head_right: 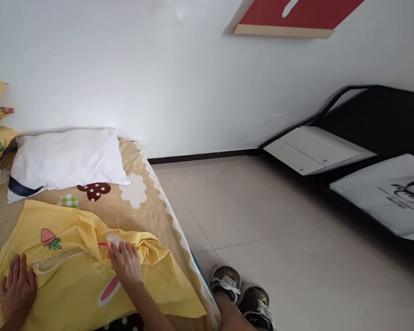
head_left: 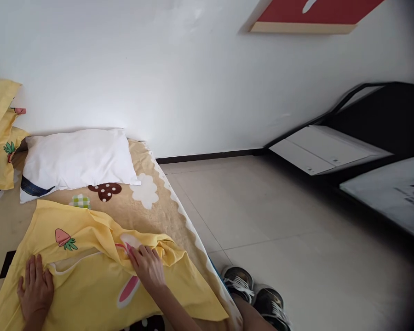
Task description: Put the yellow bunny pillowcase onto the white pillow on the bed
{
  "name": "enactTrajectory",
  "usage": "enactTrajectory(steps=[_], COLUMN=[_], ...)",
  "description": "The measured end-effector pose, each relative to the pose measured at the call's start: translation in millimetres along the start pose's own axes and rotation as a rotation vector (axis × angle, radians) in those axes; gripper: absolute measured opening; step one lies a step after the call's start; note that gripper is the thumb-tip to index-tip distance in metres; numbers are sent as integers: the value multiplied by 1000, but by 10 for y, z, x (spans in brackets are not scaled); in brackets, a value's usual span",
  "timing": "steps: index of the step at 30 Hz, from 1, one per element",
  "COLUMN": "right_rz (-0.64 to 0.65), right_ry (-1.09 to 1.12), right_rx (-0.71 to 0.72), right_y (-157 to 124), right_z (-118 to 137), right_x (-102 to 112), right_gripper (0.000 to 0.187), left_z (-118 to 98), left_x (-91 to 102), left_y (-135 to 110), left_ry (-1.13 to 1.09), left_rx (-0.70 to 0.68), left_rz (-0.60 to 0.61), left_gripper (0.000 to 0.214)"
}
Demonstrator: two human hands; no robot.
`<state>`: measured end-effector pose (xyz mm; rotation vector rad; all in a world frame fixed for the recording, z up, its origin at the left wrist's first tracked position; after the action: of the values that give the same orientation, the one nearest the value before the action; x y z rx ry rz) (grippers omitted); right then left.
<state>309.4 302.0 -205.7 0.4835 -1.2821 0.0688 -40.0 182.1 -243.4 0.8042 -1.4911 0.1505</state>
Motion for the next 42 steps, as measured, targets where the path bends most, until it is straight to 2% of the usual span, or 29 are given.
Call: enactTrajectory(steps=[4,7,11,14,20,23,26,30,32,34,36,39,42], right_rz=[23,74,131,160,223,187,103,7,-11,-19,-12,21,160], right_ry=[21,64,131,169,250,342,468,672,867,1010,991,799,562], right_rx=[-16,-5,-36,-76,-78,-143,-232,-403,-523,-561,-494,-360,-101], right_y=[199,320,451,509,389,369,452,643,740,855,1001,1286,1664], right_z=[242,279,104,10,269,238,-27,-430,-527,-529,-478,-405,-322], right_x=[-110,-189,-150,-60,-57,-6,238,752,967,1130,1261,1442,1659], right_gripper=[15,6,24,32,23,27,29,44,43,41,42,43,39], left_z=[14,33,56,70,52,28,14,23,39,58,79,111,135], left_x=[-17,-35,-60,-66,-44,-22,-5,-1,-7,-19,-40,-89,-143], left_y=[-1,-6,-12,-18,-19,-1,15,7,-7,-26,-47,-76,-95], left_ry=[0,-1,-1,-3,-18,-17,-6,-5,-13,-23,-29,-38,-52], left_rx=[-5,-5,-8,-1,7,11,16,14,16,23,30,34,21], left_rz=[-1,0,9,16,22,17,21,38,43,43,51,67,63], left_gripper=[62,62,62,62,63,64,65,64,64,63,62,61,61])
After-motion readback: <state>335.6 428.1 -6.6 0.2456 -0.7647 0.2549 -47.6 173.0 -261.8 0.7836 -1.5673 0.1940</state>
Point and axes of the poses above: each hand's wrist, its own y-axis towards the middle knuckle, its own x-axis out of the back of the hand, z = x × y, the point moved 4 cm from there along y, towards the middle knuckle, and after that the axes turned 6 degrees about -z, right-handed, at the moved point
